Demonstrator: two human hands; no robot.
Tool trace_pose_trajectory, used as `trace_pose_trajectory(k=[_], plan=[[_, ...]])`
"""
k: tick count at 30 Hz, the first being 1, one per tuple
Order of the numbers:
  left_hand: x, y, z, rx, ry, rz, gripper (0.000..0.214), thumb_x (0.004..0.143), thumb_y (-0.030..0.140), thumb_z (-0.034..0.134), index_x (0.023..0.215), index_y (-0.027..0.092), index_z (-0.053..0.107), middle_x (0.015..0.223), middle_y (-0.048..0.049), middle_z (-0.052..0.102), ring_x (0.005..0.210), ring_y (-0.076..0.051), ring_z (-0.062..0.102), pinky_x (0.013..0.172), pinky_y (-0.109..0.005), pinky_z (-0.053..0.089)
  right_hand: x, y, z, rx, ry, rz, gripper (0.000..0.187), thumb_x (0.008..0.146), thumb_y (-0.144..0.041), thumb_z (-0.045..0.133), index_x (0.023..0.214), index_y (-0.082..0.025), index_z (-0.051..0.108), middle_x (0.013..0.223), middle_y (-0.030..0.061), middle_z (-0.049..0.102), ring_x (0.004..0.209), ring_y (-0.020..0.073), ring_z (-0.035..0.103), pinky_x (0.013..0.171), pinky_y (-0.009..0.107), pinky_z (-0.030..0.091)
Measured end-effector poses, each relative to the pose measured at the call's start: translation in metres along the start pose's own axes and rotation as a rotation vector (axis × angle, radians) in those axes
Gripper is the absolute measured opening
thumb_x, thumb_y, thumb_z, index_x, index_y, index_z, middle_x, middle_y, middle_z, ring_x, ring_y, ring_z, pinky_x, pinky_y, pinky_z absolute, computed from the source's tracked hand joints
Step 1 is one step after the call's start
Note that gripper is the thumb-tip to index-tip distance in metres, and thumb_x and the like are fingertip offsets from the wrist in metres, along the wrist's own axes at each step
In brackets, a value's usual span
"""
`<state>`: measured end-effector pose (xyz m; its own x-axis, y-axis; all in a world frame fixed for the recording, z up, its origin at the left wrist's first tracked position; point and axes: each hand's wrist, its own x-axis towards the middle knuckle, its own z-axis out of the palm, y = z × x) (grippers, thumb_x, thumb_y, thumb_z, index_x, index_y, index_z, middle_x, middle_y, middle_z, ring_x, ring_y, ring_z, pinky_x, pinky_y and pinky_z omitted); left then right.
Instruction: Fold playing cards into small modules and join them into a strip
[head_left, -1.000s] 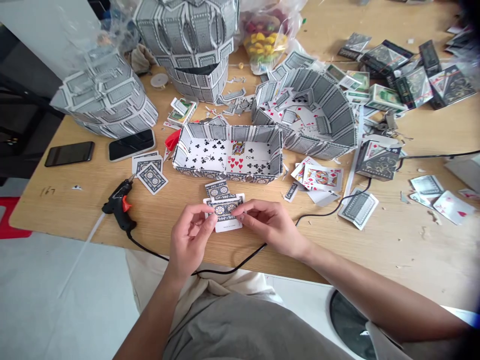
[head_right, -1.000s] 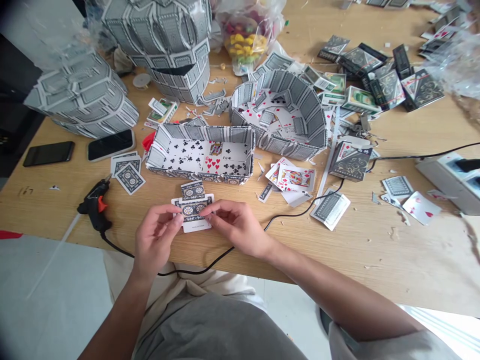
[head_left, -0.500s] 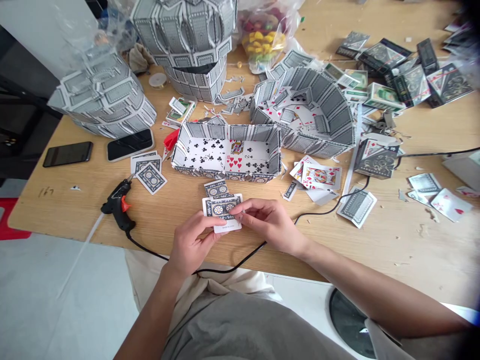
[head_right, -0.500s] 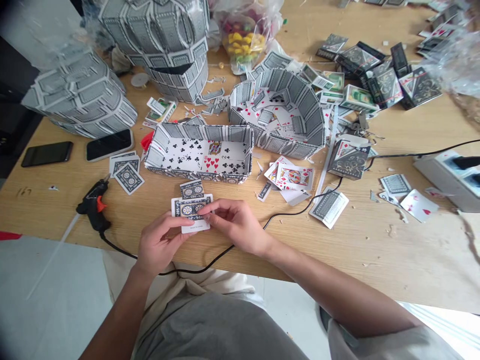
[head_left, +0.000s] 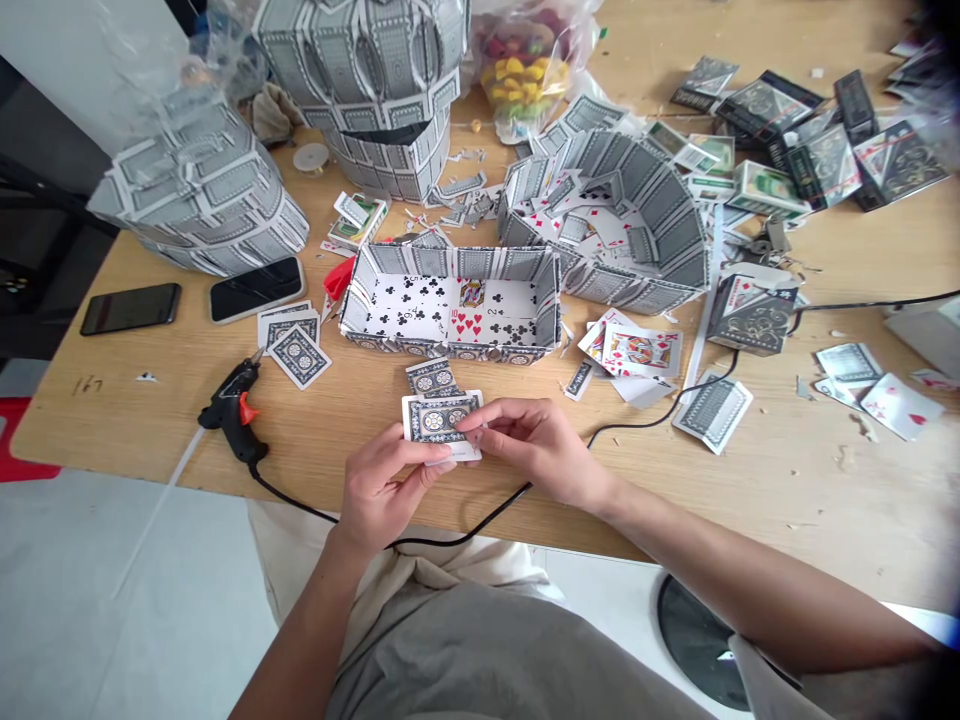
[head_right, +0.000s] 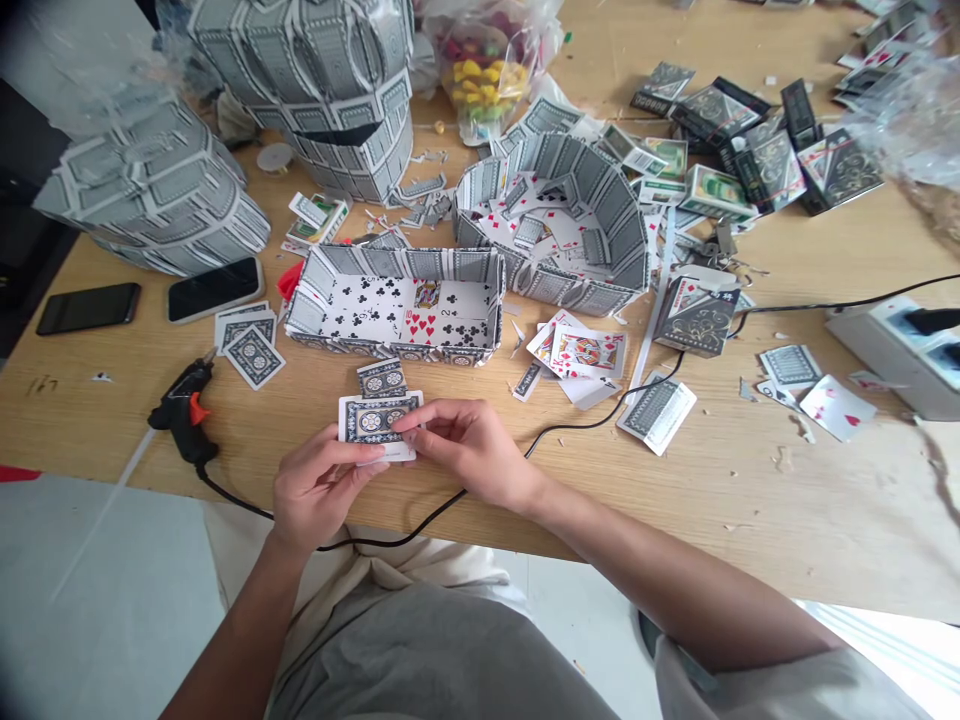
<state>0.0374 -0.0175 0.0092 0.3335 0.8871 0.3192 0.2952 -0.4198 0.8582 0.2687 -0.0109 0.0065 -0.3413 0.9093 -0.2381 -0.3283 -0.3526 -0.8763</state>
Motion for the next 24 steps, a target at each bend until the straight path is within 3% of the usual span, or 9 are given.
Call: trace_pose_trajectory(k=[9,12,16,24], plan=[[-0.004,0.012,0.014,-0.233,0.084,-0.348,0.003,0.097,0.022,0.076,0.100,0.022,0.077,0.091,-0.0012,0.075,0.082,-0.015,0.074,0.075,-0.022,0.059,0.000,0.000,0.002,0.036,-0.010,0.006,0.019,0.094,-0.033,0.083,0.105,-0.018,0.083,0.089,0.0046,0.084,0.080,0.0148,0.080,0.082,0.027,0.065],[-0.002,0.017,0.018,-0.329,0.140,-0.452,0.007,0.096,0.025,0.079,0.099,0.021,0.075,0.090,-0.0015,0.077,0.081,-0.016,0.077,0.077,-0.024,0.062,0.000,0.000,0.002,0.040,-0.009,-0.012,0.017,0.094,-0.032,0.083,0.105,-0.019,0.083,0.089,0.0047,0.084,0.082,0.0152,0.080,0.082,0.028,0.066],[0.002,0.022,0.021,-0.438,0.229,-0.521,0.020,0.091,0.025,0.084,0.097,0.020,0.066,0.087,0.0001,0.077,0.074,-0.015,0.078,0.074,-0.024,0.063,-0.001,0.000,0.003,0.035,-0.009,-0.037,0.016,0.095,-0.031,0.082,0.104,-0.018,0.083,0.089,0.0052,0.084,0.082,0.0158,0.081,0.082,0.029,0.067],[0.007,0.023,0.023,-0.470,0.240,-0.613,0.025,0.089,0.027,0.087,0.089,0.019,0.063,0.086,-0.0010,0.080,0.073,-0.014,0.079,0.074,-0.023,0.064,-0.002,-0.003,0.005,-0.029,0.013,-0.075,0.018,0.098,-0.033,0.079,0.105,-0.017,0.082,0.093,0.0054,0.084,0.084,0.0163,0.081,0.084,0.029,0.067]])
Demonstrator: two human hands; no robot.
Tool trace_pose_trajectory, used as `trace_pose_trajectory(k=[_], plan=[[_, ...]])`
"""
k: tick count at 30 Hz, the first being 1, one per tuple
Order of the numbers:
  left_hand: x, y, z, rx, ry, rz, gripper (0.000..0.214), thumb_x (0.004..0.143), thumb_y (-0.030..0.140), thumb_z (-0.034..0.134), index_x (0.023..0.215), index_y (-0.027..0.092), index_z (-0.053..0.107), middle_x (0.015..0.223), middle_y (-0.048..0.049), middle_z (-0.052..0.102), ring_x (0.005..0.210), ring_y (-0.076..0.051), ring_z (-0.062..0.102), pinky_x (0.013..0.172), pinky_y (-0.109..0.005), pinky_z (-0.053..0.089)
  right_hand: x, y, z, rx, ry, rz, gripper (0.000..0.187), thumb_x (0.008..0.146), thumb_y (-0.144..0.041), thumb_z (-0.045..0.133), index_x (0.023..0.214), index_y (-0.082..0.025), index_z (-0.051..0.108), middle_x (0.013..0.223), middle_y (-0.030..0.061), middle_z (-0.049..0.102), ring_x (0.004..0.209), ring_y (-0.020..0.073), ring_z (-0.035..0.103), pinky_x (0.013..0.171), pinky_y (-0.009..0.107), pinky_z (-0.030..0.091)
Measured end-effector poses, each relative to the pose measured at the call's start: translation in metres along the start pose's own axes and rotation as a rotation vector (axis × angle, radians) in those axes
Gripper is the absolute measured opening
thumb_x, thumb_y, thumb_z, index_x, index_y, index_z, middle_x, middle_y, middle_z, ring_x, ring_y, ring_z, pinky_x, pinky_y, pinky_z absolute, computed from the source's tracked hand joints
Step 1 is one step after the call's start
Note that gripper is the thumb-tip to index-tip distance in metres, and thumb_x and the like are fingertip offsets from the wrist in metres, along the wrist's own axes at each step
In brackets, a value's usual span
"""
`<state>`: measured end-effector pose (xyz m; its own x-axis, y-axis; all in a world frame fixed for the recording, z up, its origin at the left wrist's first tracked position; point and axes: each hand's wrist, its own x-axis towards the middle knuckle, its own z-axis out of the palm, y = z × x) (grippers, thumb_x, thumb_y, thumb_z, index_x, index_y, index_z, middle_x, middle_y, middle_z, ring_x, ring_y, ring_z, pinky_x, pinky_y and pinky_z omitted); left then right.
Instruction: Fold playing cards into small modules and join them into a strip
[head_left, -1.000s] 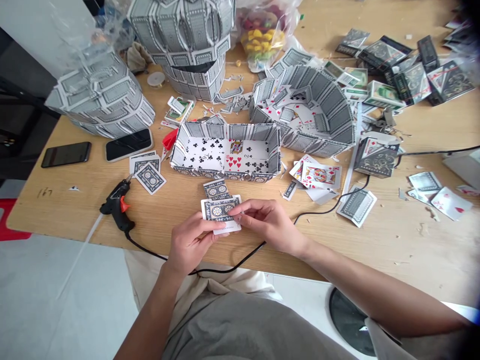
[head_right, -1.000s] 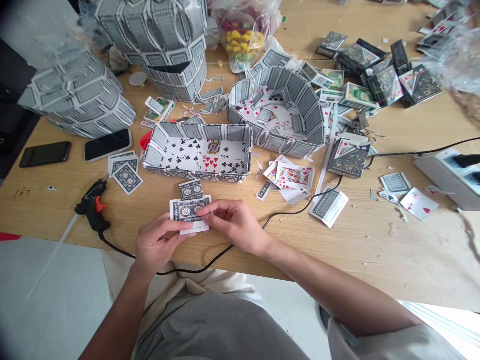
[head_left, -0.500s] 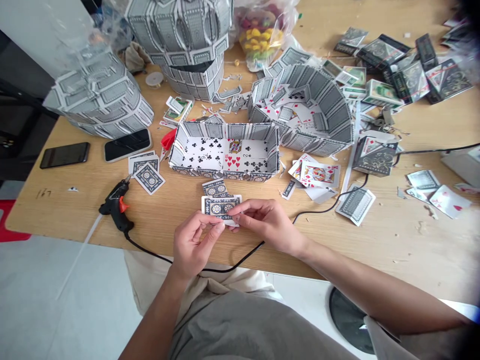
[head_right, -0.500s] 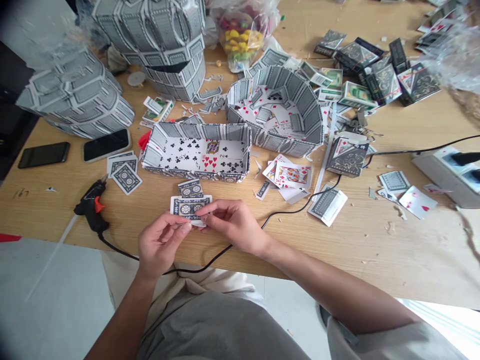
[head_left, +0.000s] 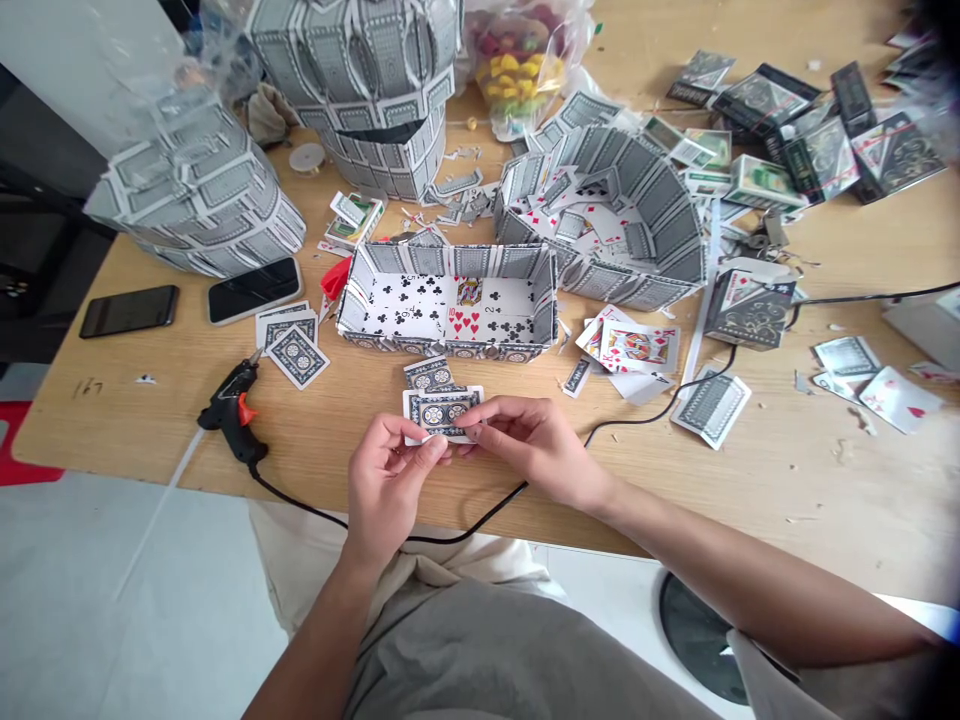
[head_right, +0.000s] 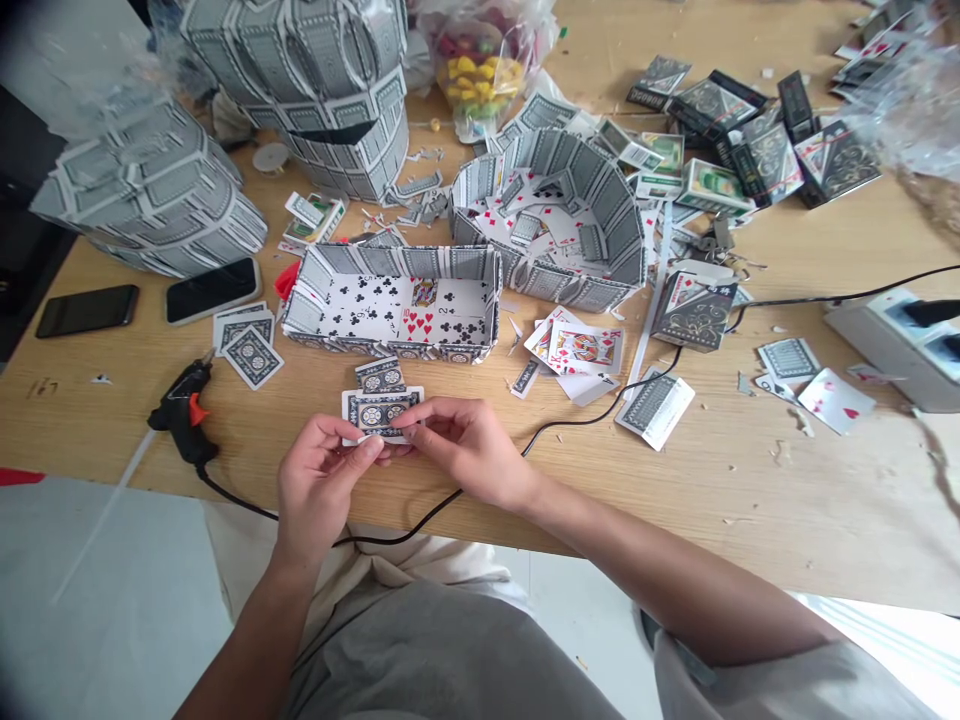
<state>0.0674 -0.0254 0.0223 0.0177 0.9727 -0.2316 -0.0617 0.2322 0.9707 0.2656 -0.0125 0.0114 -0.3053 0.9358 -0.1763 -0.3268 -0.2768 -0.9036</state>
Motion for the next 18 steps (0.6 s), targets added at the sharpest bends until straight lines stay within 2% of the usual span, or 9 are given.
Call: trace_pose_trajectory(k=[3,6,8,13,18], plan=[[0.000,0.001,0.000,-0.010,0.017,-0.004,0.027,0.088,0.027,0.087,0.089,0.019,0.062,0.085,-0.0010,0.080,0.072,-0.014,0.079,0.074,-0.023,0.065,-0.002,-0.002,0.000,-0.008,-0.029,-0.009,0.021,0.099,-0.033,0.077,0.113,-0.018,0.081,0.099,0.0064,0.084,0.090,0.0175,0.082,0.090,0.031,0.067],[-0.001,0.003,0.001,-0.037,0.025,0.017,0.030,0.088,0.026,0.087,0.091,0.020,0.058,0.086,-0.0001,0.081,0.072,-0.013,0.079,0.073,-0.023,0.064,-0.004,0.002,0.001,0.044,-0.057,0.009,0.031,0.089,-0.029,0.088,0.116,-0.019,0.079,0.104,0.0067,0.085,0.096,0.0201,0.083,0.093,0.033,0.067],[-0.002,0.004,0.003,-0.061,0.020,0.027,0.035,0.089,0.025,0.087,0.094,0.021,0.053,0.090,-0.0004,0.081,0.075,-0.014,0.080,0.074,-0.024,0.065,-0.004,0.006,0.002,0.044,-0.030,0.017,0.036,0.082,-0.027,0.094,0.114,-0.019,0.079,0.103,0.0064,0.085,0.094,0.0207,0.083,0.091,0.032,0.067],[-0.003,0.006,0.006,-0.113,0.038,-0.001,0.044,0.087,0.022,0.088,0.098,0.024,0.045,0.094,0.0000,0.082,0.077,-0.016,0.081,0.077,-0.029,0.068,-0.003,0.009,0.003,0.017,0.022,-0.036,0.025,0.086,-0.028,0.091,0.106,-0.019,0.080,0.099,0.0060,0.083,0.089,0.0184,0.080,0.086,0.031,0.066],[-0.003,0.005,0.006,-0.131,0.056,-0.056,0.045,0.085,0.023,0.090,0.099,0.022,0.048,0.096,-0.0032,0.084,0.076,-0.018,0.082,0.077,-0.031,0.068,-0.002,0.004,0.004,0.021,0.022,-0.104,0.018,0.088,-0.028,0.090,0.092,-0.019,0.075,0.086,0.0028,0.077,0.082,0.0161,0.075,0.079,0.030,0.061]])
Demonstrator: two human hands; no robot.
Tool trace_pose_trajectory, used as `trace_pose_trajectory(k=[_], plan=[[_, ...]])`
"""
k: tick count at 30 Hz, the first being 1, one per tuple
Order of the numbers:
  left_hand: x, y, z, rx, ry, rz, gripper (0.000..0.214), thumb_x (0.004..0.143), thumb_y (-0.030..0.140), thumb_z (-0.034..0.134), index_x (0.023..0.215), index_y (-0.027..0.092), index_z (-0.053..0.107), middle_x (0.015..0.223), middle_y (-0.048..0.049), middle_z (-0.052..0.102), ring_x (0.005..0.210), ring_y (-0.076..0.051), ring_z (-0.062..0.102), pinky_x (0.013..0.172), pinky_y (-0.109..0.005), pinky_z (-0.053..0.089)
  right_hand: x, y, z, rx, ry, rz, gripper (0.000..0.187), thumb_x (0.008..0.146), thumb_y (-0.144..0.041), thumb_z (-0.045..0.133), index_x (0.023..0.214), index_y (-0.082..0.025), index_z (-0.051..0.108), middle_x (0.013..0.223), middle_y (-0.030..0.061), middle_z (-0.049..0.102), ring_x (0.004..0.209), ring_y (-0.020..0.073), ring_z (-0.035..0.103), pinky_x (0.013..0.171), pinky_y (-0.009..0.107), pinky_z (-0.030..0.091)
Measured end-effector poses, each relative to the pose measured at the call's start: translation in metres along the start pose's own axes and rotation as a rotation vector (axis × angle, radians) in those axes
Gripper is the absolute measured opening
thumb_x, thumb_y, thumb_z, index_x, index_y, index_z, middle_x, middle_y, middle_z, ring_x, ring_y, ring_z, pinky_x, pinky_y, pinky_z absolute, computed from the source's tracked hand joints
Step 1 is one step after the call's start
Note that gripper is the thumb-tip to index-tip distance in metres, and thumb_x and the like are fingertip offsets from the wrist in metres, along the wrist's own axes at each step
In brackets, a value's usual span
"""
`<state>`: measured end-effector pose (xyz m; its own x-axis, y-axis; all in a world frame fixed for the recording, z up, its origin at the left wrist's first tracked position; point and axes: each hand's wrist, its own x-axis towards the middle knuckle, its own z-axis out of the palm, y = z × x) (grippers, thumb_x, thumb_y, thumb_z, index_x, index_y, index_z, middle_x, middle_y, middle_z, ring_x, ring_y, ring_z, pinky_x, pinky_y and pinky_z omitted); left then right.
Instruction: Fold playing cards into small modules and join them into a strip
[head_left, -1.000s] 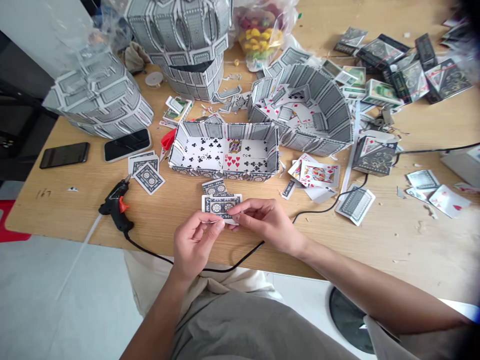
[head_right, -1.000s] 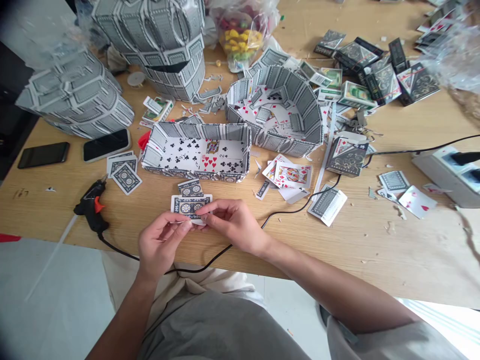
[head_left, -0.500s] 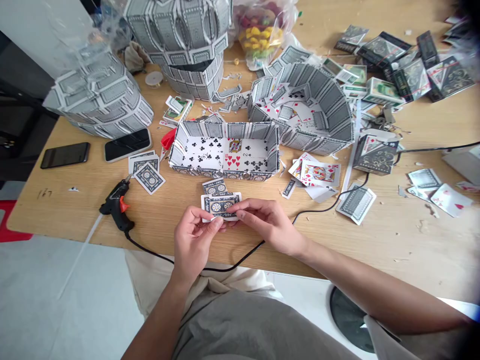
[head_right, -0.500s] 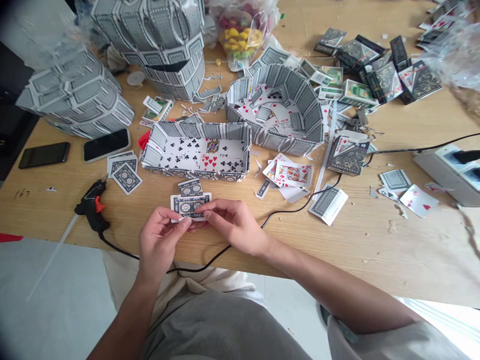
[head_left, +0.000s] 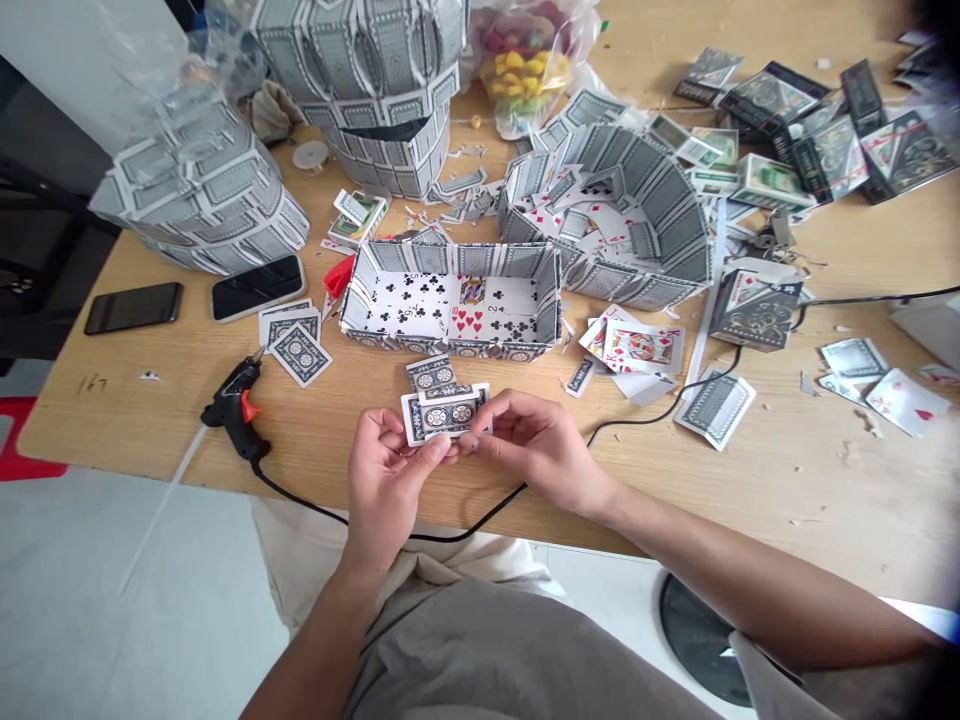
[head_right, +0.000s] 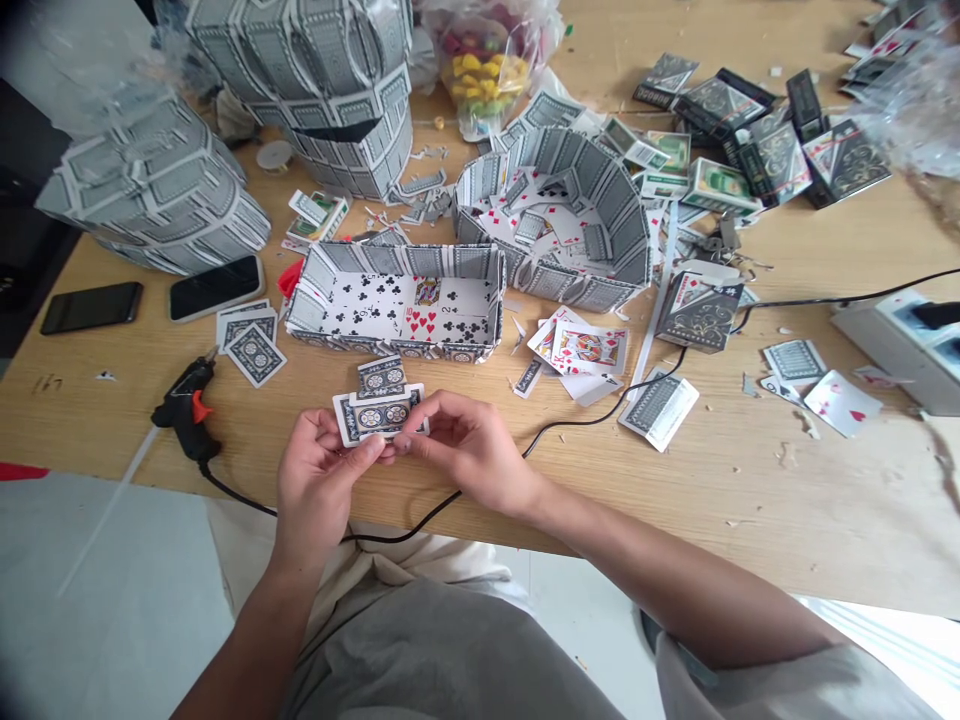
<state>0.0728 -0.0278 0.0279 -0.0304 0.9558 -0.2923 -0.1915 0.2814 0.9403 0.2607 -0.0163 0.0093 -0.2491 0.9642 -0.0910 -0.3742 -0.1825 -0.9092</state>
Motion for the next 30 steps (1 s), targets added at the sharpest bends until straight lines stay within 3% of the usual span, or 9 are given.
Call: trace_pose_trajectory(k=[6,11,15,18,20,24,30], plan=[[0.001,-0.003,-0.003,-0.001,-0.008,-0.055,0.042,0.086,0.026,0.091,0.111,0.019,0.058,0.104,-0.0080,0.085,0.083,-0.020,0.083,0.081,-0.033,0.068,0.002,-0.001,-0.001,0.050,0.000,0.010,0.025,0.088,-0.031,0.090,0.087,-0.018,0.069,0.080,0.0006,0.071,0.075,0.0137,0.069,0.074,0.028,0.058],[0.002,-0.001,-0.004,-0.025,-0.085,-0.083,0.041,0.091,0.029,0.085,0.124,0.020,0.062,0.114,-0.0093,0.083,0.094,-0.021,0.082,0.082,-0.032,0.067,0.003,0.000,-0.003,-0.065,0.036,-0.011,0.027,0.089,-0.037,0.088,0.088,-0.020,0.067,0.081,0.0013,0.070,0.075,0.0156,0.067,0.072,0.030,0.057],[0.002,-0.002,-0.002,0.070,-0.143,-0.099,0.040,0.085,0.034,0.089,0.118,0.017,0.073,0.119,-0.0127,0.082,0.101,-0.026,0.079,0.070,-0.029,0.065,-0.002,0.003,-0.007,-0.342,0.018,-0.159,0.015,0.099,-0.032,0.076,0.094,-0.022,0.067,0.087,0.0038,0.072,0.079,0.0168,0.068,0.071,0.029,0.056],[0.001,-0.002,-0.001,0.166,-0.104,-0.068,0.033,0.083,0.037,0.090,0.106,0.016,0.079,0.105,-0.0111,0.084,0.091,-0.026,0.080,0.069,-0.031,0.066,-0.008,0.004,-0.010,-0.565,-0.003,-0.329,0.010,0.102,-0.025,0.070,0.096,-0.024,0.062,0.091,0.0046,0.076,0.080,0.0169,0.071,0.071,0.029,0.055],[-0.001,0.000,-0.001,0.207,-0.073,0.007,0.026,0.083,0.035,0.091,0.097,0.017,0.080,0.094,-0.0072,0.084,0.084,-0.023,0.080,0.073,-0.032,0.067,-0.011,0.003,-0.010,-0.616,0.011,-0.389,0.019,0.101,-0.022,0.071,0.094,-0.026,0.054,0.094,0.0043,0.077,0.080,0.0166,0.073,0.069,0.028,0.054],[-0.001,0.003,-0.005,0.274,-0.085,0.129,0.017,0.082,0.031,0.091,0.091,0.020,0.081,0.088,-0.0036,0.083,0.083,-0.022,0.080,0.079,-0.032,0.067,-0.015,0.003,-0.008,-0.529,0.000,-0.330,0.032,0.104,-0.026,0.068,0.092,-0.028,0.038,0.098,0.0063,0.078,0.091,0.0199,0.078,0.075,0.031,0.058],[-0.001,-0.002,-0.010,0.340,-0.089,0.189,0.016,0.084,0.029,0.090,0.094,0.021,0.081,0.090,-0.0025,0.082,0.081,-0.020,0.078,0.077,-0.030,0.065,-0.018,0.011,-0.011,-0.508,0.094,-0.204,0.039,0.094,-0.045,0.082,0.096,-0.028,0.046,0.097,0.0064,0.072,0.087,0.0206,0.073,0.076,0.033,0.060]])
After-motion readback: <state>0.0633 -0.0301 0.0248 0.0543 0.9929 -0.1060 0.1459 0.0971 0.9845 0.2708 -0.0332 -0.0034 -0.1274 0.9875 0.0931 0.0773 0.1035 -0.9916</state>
